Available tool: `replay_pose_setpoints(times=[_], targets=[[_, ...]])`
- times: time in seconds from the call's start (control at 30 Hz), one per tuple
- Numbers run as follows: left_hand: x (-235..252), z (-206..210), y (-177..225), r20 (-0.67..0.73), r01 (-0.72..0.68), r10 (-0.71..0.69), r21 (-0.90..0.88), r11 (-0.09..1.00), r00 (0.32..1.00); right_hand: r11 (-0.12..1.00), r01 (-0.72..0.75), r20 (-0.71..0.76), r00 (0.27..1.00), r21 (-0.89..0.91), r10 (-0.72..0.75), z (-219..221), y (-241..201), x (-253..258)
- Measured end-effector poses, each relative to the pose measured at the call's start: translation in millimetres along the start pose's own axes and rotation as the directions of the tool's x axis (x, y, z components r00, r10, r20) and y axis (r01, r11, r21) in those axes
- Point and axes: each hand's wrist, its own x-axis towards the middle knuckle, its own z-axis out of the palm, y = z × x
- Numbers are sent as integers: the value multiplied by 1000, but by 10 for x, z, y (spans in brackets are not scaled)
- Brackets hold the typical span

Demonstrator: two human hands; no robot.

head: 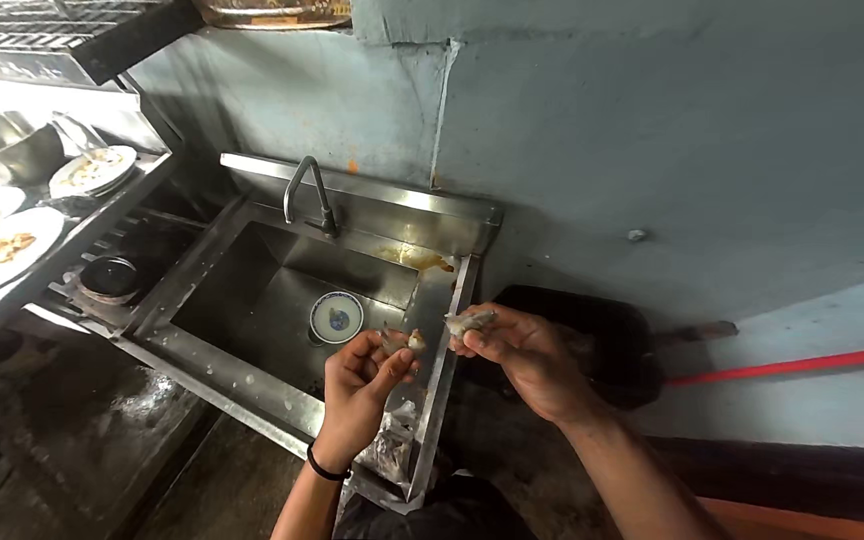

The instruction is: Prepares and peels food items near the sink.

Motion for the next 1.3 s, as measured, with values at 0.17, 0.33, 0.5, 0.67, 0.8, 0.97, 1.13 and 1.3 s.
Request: replay_pose_setpoints(times=[0.17,0.33,0.5,0.67,0.8,0.97,1.13,1.3], targets=[[-18,-10,31,-7,-63,63,39,997,998,998,-48,-74,996,-37,45,-80,35,-73],[-38,4,12,-14,-114,115,60,992,993,996,-71,-100,993,-48,66,-167,31,-132],[-57,1,34,-16,-146,147,61,987,989,972,-207,-291,942,-116,166,-621,149,-195],[-80,-1,9,-100,-103,100,-24,994,990,910,-413,-882,418,26,215,-1333,486,-195],[-77,79,-88,-211,-66,68,16,998,975,885,-408,-787,611,-226,81,-842,373,-259],[-61,150,-146,-55,-169,192,282,944,980,890,-80,-173,985,-448,2,199,119,-284],[-55,102,-51,94,-228,208,416,880,974,839,-5,-96,994,-543,-56,393,113,-187],[-118,166,-48,-54,-170,192,276,946,980,841,3,-188,974,-540,-124,550,112,-207]])
